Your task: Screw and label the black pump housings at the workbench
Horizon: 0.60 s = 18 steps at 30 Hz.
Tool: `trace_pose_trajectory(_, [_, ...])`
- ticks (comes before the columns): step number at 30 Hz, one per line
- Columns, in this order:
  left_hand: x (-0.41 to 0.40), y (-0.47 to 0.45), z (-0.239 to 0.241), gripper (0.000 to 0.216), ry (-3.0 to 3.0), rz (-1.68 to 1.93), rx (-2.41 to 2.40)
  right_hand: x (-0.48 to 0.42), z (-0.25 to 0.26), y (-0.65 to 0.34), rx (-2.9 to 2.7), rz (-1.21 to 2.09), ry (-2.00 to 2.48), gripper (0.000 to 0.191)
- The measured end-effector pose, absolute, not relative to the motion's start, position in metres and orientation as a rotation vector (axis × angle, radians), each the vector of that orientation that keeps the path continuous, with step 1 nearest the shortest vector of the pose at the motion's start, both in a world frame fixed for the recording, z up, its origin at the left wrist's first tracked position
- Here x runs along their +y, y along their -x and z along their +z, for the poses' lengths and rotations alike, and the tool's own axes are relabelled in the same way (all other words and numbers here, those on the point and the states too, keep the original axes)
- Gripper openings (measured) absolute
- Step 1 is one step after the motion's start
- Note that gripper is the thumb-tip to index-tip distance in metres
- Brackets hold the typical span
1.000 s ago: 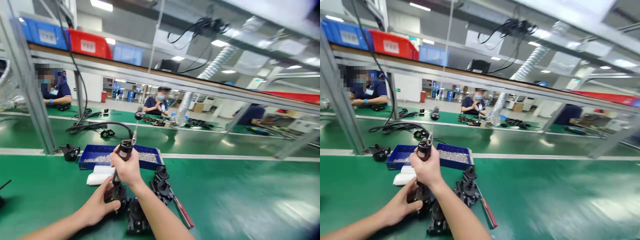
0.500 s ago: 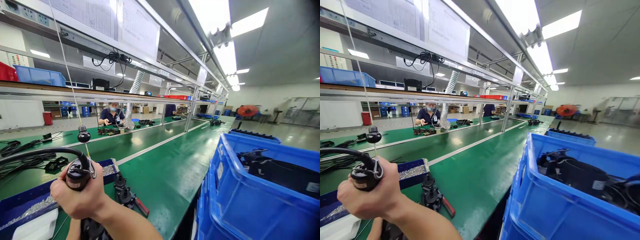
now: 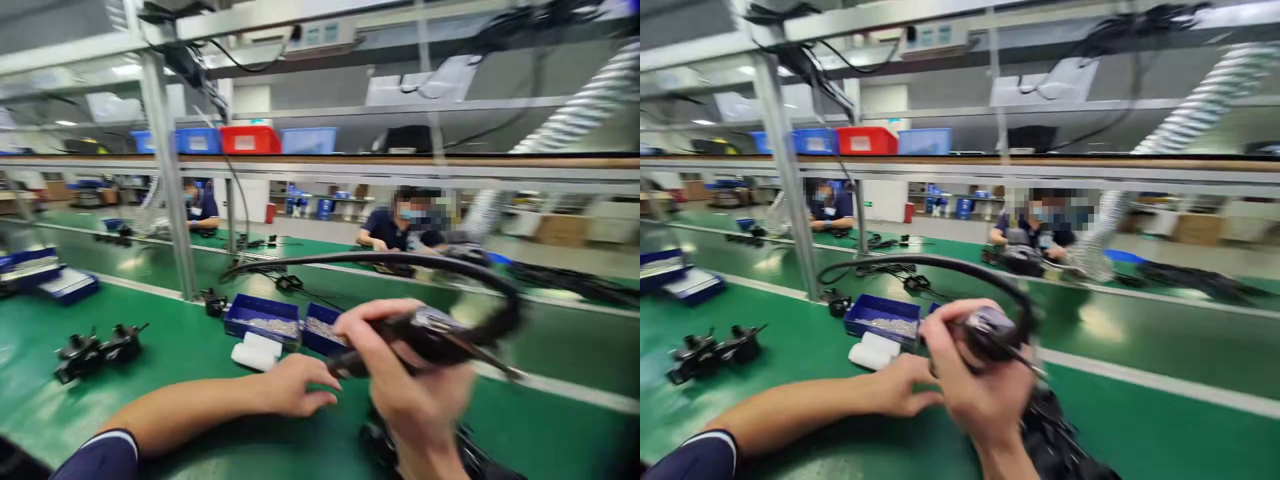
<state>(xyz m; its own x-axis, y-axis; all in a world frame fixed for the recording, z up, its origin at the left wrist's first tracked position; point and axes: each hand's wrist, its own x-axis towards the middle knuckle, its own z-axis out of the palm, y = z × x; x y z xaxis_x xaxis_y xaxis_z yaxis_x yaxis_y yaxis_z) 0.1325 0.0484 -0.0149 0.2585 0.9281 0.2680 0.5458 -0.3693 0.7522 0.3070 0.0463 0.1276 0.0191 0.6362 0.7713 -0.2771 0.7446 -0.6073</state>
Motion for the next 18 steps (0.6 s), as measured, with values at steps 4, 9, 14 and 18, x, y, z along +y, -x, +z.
trace_pose_trajectory(4, [0.031, -0.016, 0.035, 0.033, -1.914, 1.034, 1.980, 0.048, 0.136, -0.316, -1.356, 0.660, 0.378, 0.015])
trace_pose_trajectory(9, [0.015, 0.090, 0.077, 0.033, -1.650, 0.828, 2.404, 0.042, 0.143, -0.312, -1.313, 0.636, 0.385, 0.017])
trace_pose_trajectory(14, [-0.039, 0.114, 0.076, 0.031, -1.670, 0.631, 2.382, 0.039, 0.145, -0.314, -1.290, 0.632, 0.406, 0.015])
trace_pose_trajectory(18, [-0.100, 0.087, 0.069, 0.024, -1.793, 0.585, 2.155, 0.038, 0.148, -0.321, -1.253, 0.608, 0.417, 0.017])
